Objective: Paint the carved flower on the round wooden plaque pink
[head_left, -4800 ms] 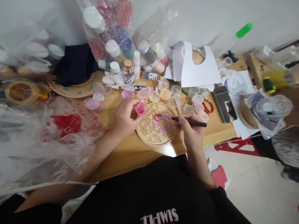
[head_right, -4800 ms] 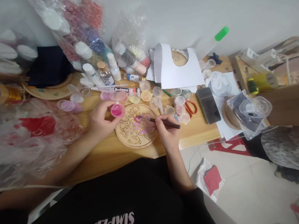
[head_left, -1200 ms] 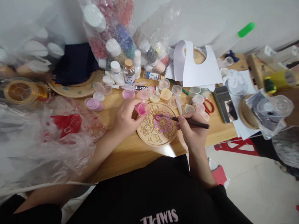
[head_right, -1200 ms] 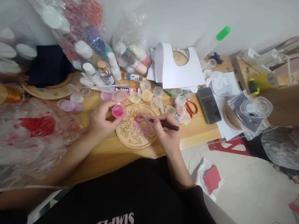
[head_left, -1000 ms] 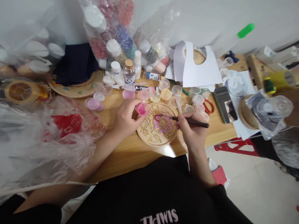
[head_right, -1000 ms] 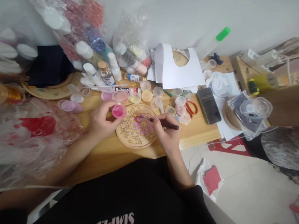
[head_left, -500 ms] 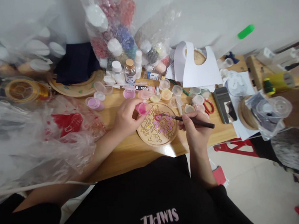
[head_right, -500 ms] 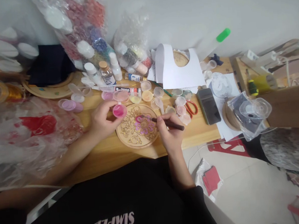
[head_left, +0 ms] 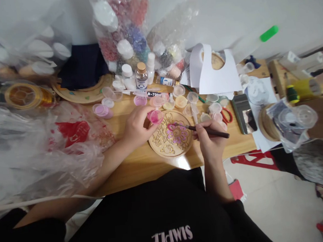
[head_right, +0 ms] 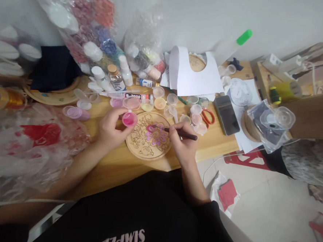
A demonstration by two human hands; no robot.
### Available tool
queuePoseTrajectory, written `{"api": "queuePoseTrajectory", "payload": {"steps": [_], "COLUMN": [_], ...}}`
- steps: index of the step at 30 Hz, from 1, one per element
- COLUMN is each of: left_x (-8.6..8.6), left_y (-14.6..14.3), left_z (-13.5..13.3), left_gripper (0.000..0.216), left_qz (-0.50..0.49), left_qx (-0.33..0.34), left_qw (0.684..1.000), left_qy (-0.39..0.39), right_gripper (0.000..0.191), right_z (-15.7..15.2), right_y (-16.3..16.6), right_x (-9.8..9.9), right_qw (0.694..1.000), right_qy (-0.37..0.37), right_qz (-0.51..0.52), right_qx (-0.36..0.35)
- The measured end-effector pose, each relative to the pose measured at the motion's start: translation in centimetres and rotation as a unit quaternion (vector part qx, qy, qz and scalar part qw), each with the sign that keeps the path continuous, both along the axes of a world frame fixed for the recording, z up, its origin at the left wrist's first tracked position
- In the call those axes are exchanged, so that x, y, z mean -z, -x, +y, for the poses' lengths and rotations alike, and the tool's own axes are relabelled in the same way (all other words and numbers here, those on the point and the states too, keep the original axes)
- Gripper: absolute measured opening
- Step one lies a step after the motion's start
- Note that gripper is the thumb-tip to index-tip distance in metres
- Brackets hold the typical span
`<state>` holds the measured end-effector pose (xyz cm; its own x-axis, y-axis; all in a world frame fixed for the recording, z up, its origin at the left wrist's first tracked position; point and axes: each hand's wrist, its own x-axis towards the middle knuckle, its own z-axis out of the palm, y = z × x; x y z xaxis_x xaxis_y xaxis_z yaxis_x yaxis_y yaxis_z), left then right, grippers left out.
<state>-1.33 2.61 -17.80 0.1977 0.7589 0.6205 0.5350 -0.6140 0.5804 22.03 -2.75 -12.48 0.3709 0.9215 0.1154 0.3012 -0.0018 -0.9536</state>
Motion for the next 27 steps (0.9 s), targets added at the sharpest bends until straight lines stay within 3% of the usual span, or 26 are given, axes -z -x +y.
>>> {"api": "queuePoseTrajectory", "payload": {"steps": [27], "left_x": [0.02], "left_y": [-0.08], "left_z": [-0.04], "left_gripper": [0.017], "left_qz": [0.005], "left_qx": [-0.003], "left_qw": [1.000], "left_qy": [0.021], "right_gripper": [0.027], "right_z": [-0.29], "right_y": [0.45], "right_x": [-0.09], "right_qw": [0.998], "right_qy": [-0.010], "right_qz": [-0.069], "right_qx": [-0.007]}}
